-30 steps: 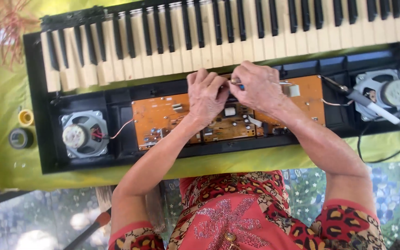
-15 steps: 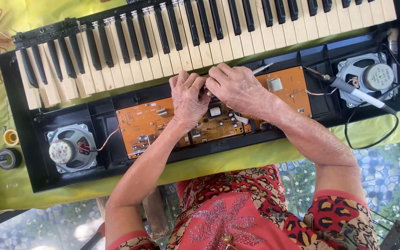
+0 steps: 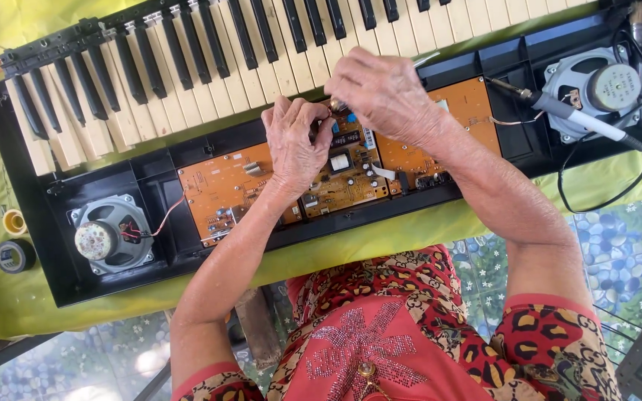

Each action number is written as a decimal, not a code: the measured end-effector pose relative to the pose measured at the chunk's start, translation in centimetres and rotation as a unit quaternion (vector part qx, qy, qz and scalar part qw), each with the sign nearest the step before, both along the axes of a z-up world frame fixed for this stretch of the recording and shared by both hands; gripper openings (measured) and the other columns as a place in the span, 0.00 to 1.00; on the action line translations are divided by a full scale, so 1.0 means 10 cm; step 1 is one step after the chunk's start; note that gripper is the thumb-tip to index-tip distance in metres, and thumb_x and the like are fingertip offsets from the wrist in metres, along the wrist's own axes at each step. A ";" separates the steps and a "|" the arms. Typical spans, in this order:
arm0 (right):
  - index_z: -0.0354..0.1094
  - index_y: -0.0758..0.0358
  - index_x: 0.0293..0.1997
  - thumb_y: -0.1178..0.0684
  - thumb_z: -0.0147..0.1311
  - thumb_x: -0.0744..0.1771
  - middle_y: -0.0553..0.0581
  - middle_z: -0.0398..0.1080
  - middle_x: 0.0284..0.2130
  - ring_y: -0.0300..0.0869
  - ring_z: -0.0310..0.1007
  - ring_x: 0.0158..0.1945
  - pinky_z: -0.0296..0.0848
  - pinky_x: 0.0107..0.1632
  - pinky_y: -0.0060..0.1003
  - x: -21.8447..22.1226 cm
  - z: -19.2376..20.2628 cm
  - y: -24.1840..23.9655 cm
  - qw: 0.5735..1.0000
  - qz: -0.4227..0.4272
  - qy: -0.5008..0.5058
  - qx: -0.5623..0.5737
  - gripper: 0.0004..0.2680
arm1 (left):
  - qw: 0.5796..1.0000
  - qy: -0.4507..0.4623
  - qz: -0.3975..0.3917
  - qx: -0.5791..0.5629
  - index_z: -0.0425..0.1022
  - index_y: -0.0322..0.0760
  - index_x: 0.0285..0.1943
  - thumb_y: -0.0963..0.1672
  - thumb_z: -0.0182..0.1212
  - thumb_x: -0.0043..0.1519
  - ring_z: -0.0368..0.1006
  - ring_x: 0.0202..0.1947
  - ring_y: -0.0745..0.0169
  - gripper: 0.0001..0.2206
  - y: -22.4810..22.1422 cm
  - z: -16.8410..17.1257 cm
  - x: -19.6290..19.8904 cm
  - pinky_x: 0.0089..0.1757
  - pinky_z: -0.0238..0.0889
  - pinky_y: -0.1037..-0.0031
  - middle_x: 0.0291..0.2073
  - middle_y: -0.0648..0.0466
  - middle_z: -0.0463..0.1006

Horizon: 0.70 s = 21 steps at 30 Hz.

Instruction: Repairing the internal electronic components of a keyboard using a screwdriver and manual manipulation

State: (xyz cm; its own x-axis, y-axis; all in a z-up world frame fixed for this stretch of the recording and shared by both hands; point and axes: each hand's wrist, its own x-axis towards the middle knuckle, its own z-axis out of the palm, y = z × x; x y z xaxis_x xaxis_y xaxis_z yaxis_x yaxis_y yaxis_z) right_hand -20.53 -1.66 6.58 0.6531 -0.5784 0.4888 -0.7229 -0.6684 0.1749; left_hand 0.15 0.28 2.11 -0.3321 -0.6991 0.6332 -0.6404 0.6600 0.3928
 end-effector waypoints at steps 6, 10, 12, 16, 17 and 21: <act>0.70 0.51 0.42 0.47 0.64 0.73 0.46 0.70 0.34 0.35 0.72 0.40 0.68 0.29 0.25 -0.08 0.09 0.02 0.997 0.000 -0.078 -0.014 0.07 | 1.000 0.009 -0.010 0.009 0.69 0.43 0.37 0.41 0.65 0.60 0.58 0.34 0.56 0.07 0.01 0.07 0.00 0.37 0.47 0.64 0.28 0.60 0.70; 0.70 0.51 0.44 0.43 0.58 0.73 0.48 0.69 0.37 0.37 0.71 0.42 0.72 0.25 0.29 -0.01 -0.05 0.06 0.998 0.008 -0.044 0.041 0.08 | 1.000 0.004 0.000 0.005 0.70 0.43 0.36 0.42 0.62 0.62 0.57 0.34 0.57 0.05 0.00 0.03 0.00 0.36 0.46 0.64 0.27 0.59 0.68; 0.69 0.52 0.45 0.49 0.67 0.66 0.48 0.69 0.38 0.35 0.70 0.42 0.72 0.26 0.26 0.02 0.00 0.10 0.999 0.004 -0.007 0.037 0.09 | 1.000 -0.004 0.005 -0.011 0.71 0.42 0.36 0.42 0.59 0.61 0.58 0.33 0.57 0.02 0.00 0.02 -0.02 0.36 0.45 0.64 0.26 0.58 0.68; 0.67 0.54 0.44 0.55 0.67 0.66 0.49 0.67 0.37 0.36 0.68 0.39 0.68 0.26 0.28 0.08 0.11 0.15 0.998 0.015 -0.027 0.063 0.09 | 1.000 -0.007 -0.012 0.010 0.73 0.42 0.36 0.42 0.61 0.57 0.59 0.33 0.59 0.02 0.01 0.03 0.01 0.36 0.47 0.64 0.25 0.58 0.71; 0.66 0.55 0.43 0.57 0.62 0.67 0.49 0.67 0.37 0.36 0.68 0.40 0.70 0.26 0.26 0.07 0.07 0.15 0.998 0.024 -0.017 0.060 0.06 | 1.000 -0.011 -0.010 0.015 0.72 0.41 0.35 0.40 0.61 0.54 0.59 0.34 0.57 0.04 0.03 0.06 0.00 0.37 0.47 0.64 0.27 0.57 0.71; 0.64 0.58 0.38 0.59 0.49 0.73 0.51 0.67 0.36 0.36 0.66 0.39 0.76 0.31 0.26 0.10 -0.03 0.15 0.997 0.054 -0.027 0.038 0.05 | 1.000 -0.021 -0.013 0.010 0.65 0.41 0.31 0.38 0.63 0.57 0.55 0.34 0.61 0.09 -0.03 -0.10 0.02 0.38 0.46 0.67 0.24 0.58 0.65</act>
